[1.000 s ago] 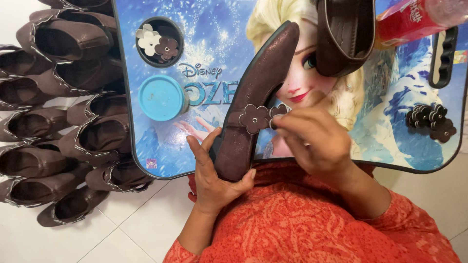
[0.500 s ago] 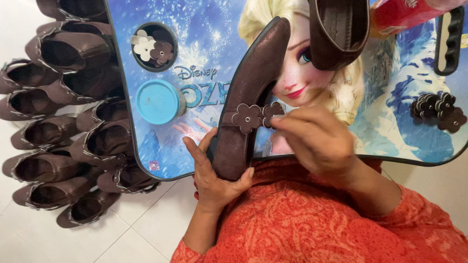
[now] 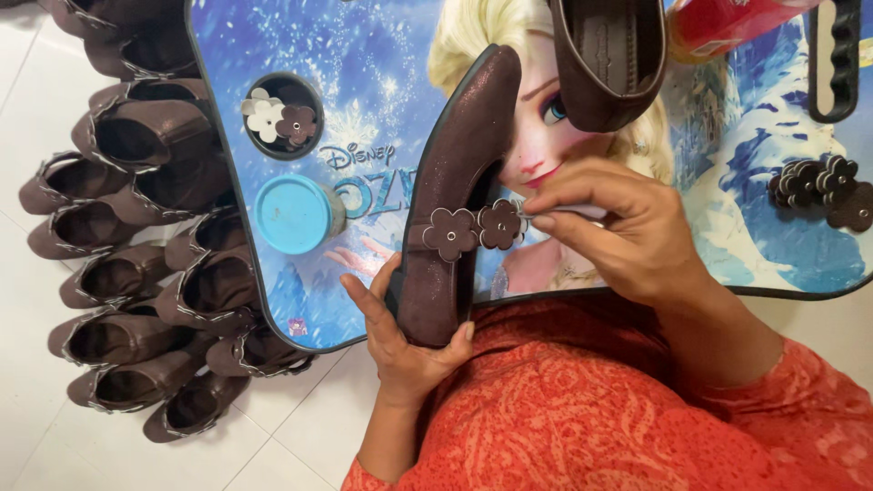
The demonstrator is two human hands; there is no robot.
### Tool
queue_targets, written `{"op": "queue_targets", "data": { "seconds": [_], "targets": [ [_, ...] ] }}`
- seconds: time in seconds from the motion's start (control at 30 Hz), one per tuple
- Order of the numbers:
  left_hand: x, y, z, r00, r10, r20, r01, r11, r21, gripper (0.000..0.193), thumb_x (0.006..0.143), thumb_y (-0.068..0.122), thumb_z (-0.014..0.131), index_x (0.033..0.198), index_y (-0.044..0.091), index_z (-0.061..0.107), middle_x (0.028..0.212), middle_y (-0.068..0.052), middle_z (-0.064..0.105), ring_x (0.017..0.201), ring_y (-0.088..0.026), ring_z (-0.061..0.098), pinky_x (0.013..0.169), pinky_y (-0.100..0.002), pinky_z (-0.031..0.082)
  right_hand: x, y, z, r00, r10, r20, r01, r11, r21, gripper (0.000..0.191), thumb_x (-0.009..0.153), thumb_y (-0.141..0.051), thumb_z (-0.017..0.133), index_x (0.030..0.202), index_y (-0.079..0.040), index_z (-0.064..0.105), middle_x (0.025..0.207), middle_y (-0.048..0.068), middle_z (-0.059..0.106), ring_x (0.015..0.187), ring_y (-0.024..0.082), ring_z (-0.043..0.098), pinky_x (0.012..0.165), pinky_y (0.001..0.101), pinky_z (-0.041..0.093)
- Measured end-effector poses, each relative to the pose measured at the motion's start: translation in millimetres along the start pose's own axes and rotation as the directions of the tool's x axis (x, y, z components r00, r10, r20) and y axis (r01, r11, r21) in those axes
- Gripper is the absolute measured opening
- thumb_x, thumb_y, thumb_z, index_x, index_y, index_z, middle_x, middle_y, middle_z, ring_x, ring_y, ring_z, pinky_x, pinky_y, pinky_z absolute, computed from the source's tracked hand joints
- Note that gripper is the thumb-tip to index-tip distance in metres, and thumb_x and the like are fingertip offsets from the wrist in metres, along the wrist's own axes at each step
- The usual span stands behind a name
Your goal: The person wipes the exterior and interior of brown children's shoes using a white cloth. They handle one shoe at a time, turning it over to clean different sides, then place it back on the floor among other shoes.
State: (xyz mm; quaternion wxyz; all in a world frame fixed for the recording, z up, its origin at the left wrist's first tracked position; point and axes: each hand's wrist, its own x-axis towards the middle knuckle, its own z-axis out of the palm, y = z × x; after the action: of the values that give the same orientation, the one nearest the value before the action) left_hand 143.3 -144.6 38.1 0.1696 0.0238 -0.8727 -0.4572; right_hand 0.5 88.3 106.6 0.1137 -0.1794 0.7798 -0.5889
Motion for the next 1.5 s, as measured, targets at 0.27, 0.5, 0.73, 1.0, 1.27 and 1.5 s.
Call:
{"op": "queue_targets", "data": {
  "seconds": [0.27,0.5,0.73,1.0,1.27,1.5],
  "targets": [
    [-2.4,-2.9,0.5,1.000,-0.003,-0.003,0.003,1.000,-0.010,0.139,0.075,0.033,0.089,0.166,0.003,-0.011,0.146,-0.027,0.054,0.132,-0.038,0.062,0.114,-0.043,0.050,18.3,-2.2,30.2,0.998,0.068,0.011,-0.068,0.995,0.066,0.013,0.099,-0.003,0.067,0.112,-0.001,0.069,0.103,0.005,0.072,0.092,0.011,0.070,0.079,0.0243,0.059],
    [-2.5,-3.4,-1.6,1.000,0.003,0.003,-0.003,1.000,0.022,0.139,0.073,0.033,0.089,0.165,0.002,-0.011,0.146,-0.027,0.054,0.131,-0.038,0.062,0.114,-0.043,0.050,24.3,12.1,34.6,0.969,0.201,-0.145,-0.180,0.973,0.146,0.011,0.102,-0.004,0.062,0.113,-0.003,0.063,0.099,0.003,0.072,0.082,0.008,0.073,0.066,0.0233,0.062],
    [-0.4,-2.6,-0.8,1.000,0.003,-0.008,-0.003,1.000,0.028,0.139,0.073,0.034,0.088,0.165,0.001,-0.010,0.145,-0.027,0.054,0.130,-0.038,0.062,0.113,-0.043,0.051,25.1,-2.0,23.9,0.957,-0.162,-0.239,0.173,0.985,0.024,0.011,0.102,0.003,0.071,0.113,-0.001,0.069,0.109,0.007,0.067,0.101,0.013,0.068,0.088,0.0276,0.060],
    [-1.6,-2.6,0.5,1.000,0.026,0.006,-0.026,1.000,0.010,0.139,0.075,0.033,0.090,0.165,0.002,-0.011,0.146,-0.027,0.054,0.132,-0.038,0.062,0.115,-0.043,0.050,46.0,-12.6,26.6,0.954,-0.293,0.070,0.301,0.910,-0.285,0.018,0.087,-0.003,0.081,0.105,-0.004,0.077,0.096,0.007,0.067,0.085,0.016,0.067,0.071,0.0296,0.055],
    [-1.5,-5.4,-2.2,0.999,0.039,0.003,-0.039,0.998,0.048,0.142,0.070,0.030,0.091,0.165,0.003,-0.011,0.145,-0.028,0.053,0.130,-0.040,0.061,0.113,-0.044,0.050,43.3,-20.1,17.4,0.939,-0.343,-0.016,0.316,0.881,-0.352,0.017,0.091,-0.003,0.081,0.107,-0.004,0.076,0.099,0.009,0.069,0.085,0.017,0.069,0.070,0.0274,0.055],
    [-0.1,-3.6,0.5,0.999,0.043,-0.003,-0.043,0.998,0.035,0.139,0.071,0.029,0.090,0.165,0.001,-0.009,0.145,-0.028,0.053,0.130,-0.039,0.061,0.113,-0.043,0.050,50.3,-23.5,28.0,0.938,-0.331,0.101,0.346,0.896,-0.278,0.023,0.088,-0.002,0.080,0.110,-0.003,0.073,0.105,0.007,0.070,0.089,0.017,0.071,0.074,0.0274,0.058]
  ]
}}
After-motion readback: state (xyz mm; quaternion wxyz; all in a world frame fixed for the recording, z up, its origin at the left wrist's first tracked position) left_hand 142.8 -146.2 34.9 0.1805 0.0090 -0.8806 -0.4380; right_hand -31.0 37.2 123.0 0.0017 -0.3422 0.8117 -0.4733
